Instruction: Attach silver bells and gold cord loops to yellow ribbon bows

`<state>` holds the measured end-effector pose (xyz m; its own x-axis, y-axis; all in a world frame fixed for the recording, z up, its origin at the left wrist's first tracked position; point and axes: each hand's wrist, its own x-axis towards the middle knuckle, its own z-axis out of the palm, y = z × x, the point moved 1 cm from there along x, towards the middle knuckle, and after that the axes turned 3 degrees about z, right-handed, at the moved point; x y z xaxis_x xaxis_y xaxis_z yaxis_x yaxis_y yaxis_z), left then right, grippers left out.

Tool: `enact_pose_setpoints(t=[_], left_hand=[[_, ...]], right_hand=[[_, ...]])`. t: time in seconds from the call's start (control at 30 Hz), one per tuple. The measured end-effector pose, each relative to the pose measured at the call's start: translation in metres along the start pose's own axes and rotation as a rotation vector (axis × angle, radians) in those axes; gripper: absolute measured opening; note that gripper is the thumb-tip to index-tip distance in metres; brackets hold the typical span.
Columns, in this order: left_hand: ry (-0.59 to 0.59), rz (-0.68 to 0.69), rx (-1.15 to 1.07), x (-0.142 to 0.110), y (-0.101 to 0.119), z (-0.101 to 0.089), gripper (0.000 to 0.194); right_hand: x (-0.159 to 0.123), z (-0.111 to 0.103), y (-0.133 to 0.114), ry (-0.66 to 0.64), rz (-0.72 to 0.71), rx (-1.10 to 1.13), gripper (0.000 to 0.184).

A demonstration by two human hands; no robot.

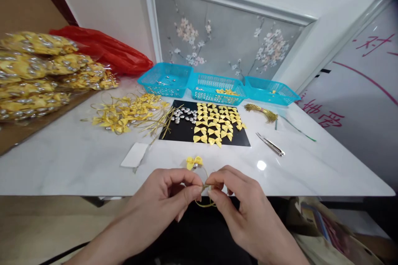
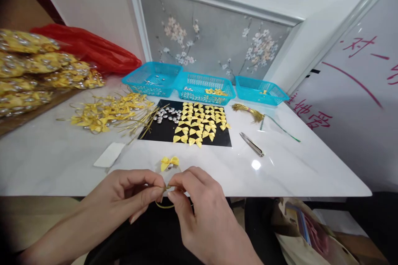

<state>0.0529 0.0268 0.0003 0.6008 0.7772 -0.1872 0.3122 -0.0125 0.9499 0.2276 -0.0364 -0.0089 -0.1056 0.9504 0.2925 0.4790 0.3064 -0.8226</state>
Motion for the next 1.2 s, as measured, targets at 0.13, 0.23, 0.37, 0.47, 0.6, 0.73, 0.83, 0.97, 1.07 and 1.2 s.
enact_pose_setpoints(t=[0.13, 0.23, 0.37, 0.47, 0.6, 0.73, 0.83, 0.97, 1.07, 1.2], left_hand=[[0.005, 0.014, 0.013, -0.002, 0.001, 0.001, 0.027], [0.017, 0.002, 0.026, -0.004, 0.004, 0.003, 0.026], [0.037, 0.006, 0.068, -0.005, 0.005, 0.005, 0.028], [0.103, 0.047, 0.161, -0.001, 0.001, 0.000, 0.021], [0.308, 0.139, 0.435, 0.014, -0.005, -0.015, 0.022], [0.348, 0.151, 0.628, 0.034, -0.009, -0.022, 0.024], [0.309, 0.170, 0.665, 0.044, -0.011, -0.020, 0.019], [0.266, 0.201, 0.681, 0.047, -0.013, -0.017, 0.017], [0.253, 0.220, 0.672, 0.046, -0.015, -0.017, 0.016], [0.267, 0.230, 0.635, 0.042, -0.018, -0.015, 0.015]], right_hand=[[0.001, 0.004, 0.001, 0.043, -0.025, -0.047, 0.018], [0.002, 0.006, 0.001, 0.047, -0.055, -0.103, 0.019], [0.003, 0.008, 0.002, 0.039, -0.121, -0.189, 0.022], [0.004, 0.011, 0.009, 0.080, -0.120, -0.223, 0.023], [0.004, 0.011, 0.020, 0.165, -0.029, -0.165, 0.021], [0.003, 0.010, 0.028, 0.198, 0.015, -0.106, 0.022], [0.002, 0.010, 0.030, 0.210, 0.012, -0.096, 0.022], [0.003, 0.010, 0.033, 0.239, 0.000, -0.094, 0.022], [0.004, 0.012, 0.033, 0.250, -0.013, -0.089, 0.021], [0.008, 0.015, 0.028, 0.258, -0.064, -0.126, 0.020]])
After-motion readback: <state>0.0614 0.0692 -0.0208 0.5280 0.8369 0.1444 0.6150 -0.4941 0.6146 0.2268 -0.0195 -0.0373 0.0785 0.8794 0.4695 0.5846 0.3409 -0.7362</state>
